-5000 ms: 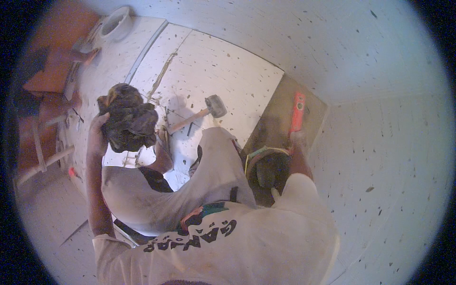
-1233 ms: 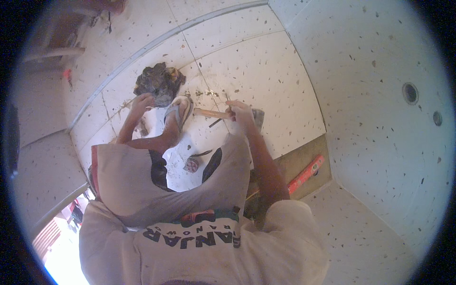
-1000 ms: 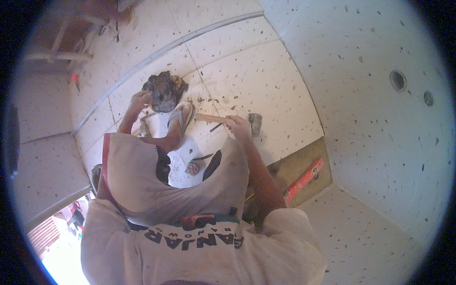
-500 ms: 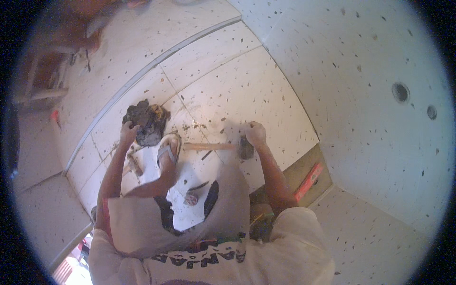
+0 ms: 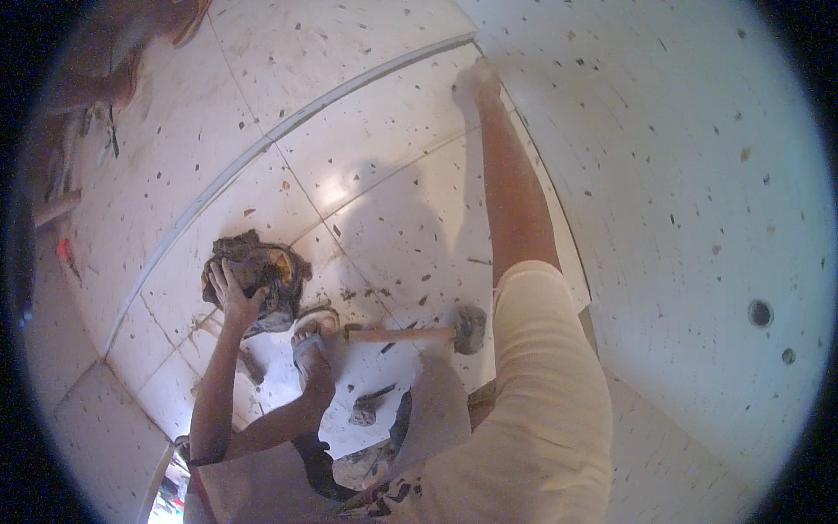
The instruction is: The person scoops wet cement from a bucket using a trowel and applies it to the floor, smoothing it out. They also use a cloth to wipe the floor surface and a hammer to tap a metal strip.
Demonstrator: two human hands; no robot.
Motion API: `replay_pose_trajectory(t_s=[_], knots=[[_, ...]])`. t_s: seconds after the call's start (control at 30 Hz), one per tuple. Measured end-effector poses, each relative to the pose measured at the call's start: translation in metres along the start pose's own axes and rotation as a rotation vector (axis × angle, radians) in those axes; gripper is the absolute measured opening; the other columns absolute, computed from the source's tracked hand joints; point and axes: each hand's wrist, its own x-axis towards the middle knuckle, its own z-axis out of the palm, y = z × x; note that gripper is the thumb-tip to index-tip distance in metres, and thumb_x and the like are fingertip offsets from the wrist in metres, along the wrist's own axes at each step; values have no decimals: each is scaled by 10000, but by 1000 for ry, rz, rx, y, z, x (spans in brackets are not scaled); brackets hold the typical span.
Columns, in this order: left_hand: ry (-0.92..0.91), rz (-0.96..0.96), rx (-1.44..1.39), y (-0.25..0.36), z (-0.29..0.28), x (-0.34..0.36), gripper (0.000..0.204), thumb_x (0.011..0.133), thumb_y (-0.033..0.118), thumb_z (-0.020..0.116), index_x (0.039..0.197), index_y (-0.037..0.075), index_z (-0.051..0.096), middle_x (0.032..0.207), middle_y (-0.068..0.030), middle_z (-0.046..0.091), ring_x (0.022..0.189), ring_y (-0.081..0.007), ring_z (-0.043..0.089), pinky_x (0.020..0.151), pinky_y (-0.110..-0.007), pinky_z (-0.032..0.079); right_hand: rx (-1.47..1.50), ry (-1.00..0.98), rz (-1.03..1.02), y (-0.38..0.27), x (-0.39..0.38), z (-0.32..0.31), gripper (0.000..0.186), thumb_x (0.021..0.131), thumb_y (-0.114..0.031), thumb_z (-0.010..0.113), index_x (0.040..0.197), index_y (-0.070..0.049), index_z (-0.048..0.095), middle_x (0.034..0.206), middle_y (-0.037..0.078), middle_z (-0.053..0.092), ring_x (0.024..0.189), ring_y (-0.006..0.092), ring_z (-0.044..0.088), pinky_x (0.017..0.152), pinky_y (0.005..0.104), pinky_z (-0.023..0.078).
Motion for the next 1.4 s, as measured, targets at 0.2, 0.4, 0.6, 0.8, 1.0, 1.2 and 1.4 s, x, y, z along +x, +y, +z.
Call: replay_pose_trajectory(t_s=[0.2, 0.4, 0.6, 0.8, 1.0, 1.2, 1.4], knots=[[-48, -59, 55, -7, -24, -5, 1217, 647, 281, 888, 1531, 19, 93, 1597, -245, -77, 1456, -493, -20, 1150, -615, 152, -113, -242, 59, -55, 63, -38, 350, 836, -318, 578, 1010, -57, 734, 1067, 154, 701, 982, 311, 666, 860, 412, 498], [-48, -16, 51, -2, -17, 5, 1227, 643, 287, 892, 1532, 15, 91, 1596, -236, -111, 1449, -510, -47, 1116, -668, 172, -116, -309, 156, -61, 65, -69, 385, 827, -334, 589, 1046, -50, 727, 1111, 153, 690, 1039, 319, 644, 927, 405, 471], [-84, -130, 70, 2, -18, 5, 1236, 648, 280, 887, 1541, 40, 67, 1598, -225, -126, 1446, -514, -74, 1100, -707, 137, 24, -312, 178, -91, 51, -89, 423, 819, -351, 599, 1081, -42, 720, 1156, 153, 680, 1097, 328, 623, 993, 398, 443], [-109, -156, 73, 8, -13, 14, 1286, 626, 307, 900, 1554, 93, 36, 1606, -204, -119, 1454, -492, -85, 1119, -691, 112, 366, 21, 485, -99, 58, -27, 449, 840, -280, 537, 1095, 67, 666, 1117, 236, 674, 1077, 366, 639, 932, 409, 489], [-146, -168, 69, 9, -19, 10, 1237, 671, 299, 875, 1544, 44, 37, 1595, -214, -161, 1441, -514, -116, 1088, -733, 120, 704, 34, 484, -160, 18, -75, 488, 799, -190, 561, 1129, 169, 579, 1203, 297, 600, 1175, 384, 570, 1008, 375, 435], [-103, -155, 51, 2, -10, 13, 1278, 635, 345, 895, 1557, 113, 40, 1608, -184, -149, 1451, -499, -96, 1094, -723, 129, 888, 102, 469, -202, -1, -78, 491, 767, -141, 546, 1137, 180, 554, 1292, 323, 505, 1173, 414, 545, 1044, 400, 409], [-162, -188, 32, 13, -24, 9, 1225, 685, 303, 866, 1550, 64, 31, 1592, -220, -166, 1441, -514, -116, 1099, -721, 120, 1030, 106, 450, -273, -40, -120, 469, 755, -159, 548, 1101, 153, 596, 1206, 343, 551, 1152, 444, 534, 1041, 437, 410]])
